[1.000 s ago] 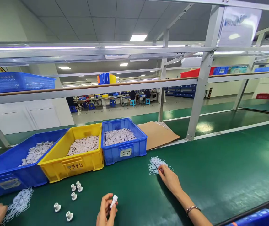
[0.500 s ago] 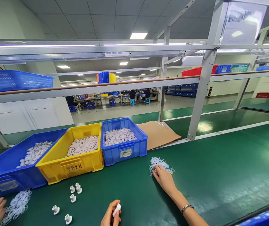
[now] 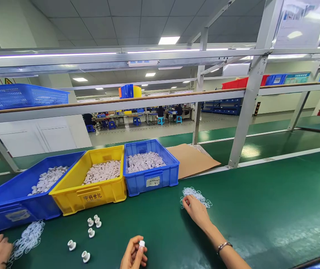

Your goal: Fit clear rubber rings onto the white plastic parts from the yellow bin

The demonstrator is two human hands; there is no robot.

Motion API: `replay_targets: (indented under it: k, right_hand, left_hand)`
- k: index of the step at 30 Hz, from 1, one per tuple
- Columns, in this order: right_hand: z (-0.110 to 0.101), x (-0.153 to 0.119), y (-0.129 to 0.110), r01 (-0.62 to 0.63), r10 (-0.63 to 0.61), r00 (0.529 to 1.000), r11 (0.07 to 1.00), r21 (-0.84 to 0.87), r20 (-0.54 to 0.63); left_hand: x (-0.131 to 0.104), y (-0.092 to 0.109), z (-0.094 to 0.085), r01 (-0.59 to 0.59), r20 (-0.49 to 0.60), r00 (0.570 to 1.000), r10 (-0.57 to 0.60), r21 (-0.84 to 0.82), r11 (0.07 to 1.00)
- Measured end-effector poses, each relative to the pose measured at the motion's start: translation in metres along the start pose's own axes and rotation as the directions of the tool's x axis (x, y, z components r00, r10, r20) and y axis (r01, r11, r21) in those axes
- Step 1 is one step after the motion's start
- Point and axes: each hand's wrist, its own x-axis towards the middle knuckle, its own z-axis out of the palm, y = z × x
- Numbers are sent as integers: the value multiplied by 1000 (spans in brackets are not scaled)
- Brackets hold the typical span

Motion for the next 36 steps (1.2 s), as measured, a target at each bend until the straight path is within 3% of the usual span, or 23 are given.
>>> replay_targets:
  k: [4, 8, 14, 18, 22, 26, 31, 36]
  right_hand:
    - [-3, -5, -25, -2, -11, 997, 987, 161, 80]
    - [-1, -24, -69, 28, -97, 975, 945, 326, 199]
    - [-12, -64, -144, 16, -246, 905, 835, 550, 347]
    - [-22, -77, -174, -8, -280, 875, 809, 588, 396]
    - [-26, -85, -185, 50, -338, 847, 820, 571, 411]
    - [-22, -88, -182, 123, -372, 840, 840, 529, 395]
    - [-7, -87, -175, 118, -341, 874, 840, 529, 346]
    - [13, -89, -164, 110, -345, 852, 854, 508, 395]
  left_hand:
    - [2, 22, 2, 42, 155, 988, -19, -145, 989]
    - [3, 50, 5, 49, 284, 959, 0, -166, 985]
    - [-2, 74, 9, 40, 363, 931, 31, -186, 982]
    - [-9, 79, 7, 28, 387, 921, 38, -163, 986]
    - [-14, 84, 0, -22, 342, 938, 57, -106, 994]
    - [-14, 81, -5, 53, 292, 956, 27, -260, 964]
    - [-12, 68, -2, 177, 326, 945, -20, -460, 870]
    - [-13, 62, -3, 220, 380, 925, -10, -512, 831]
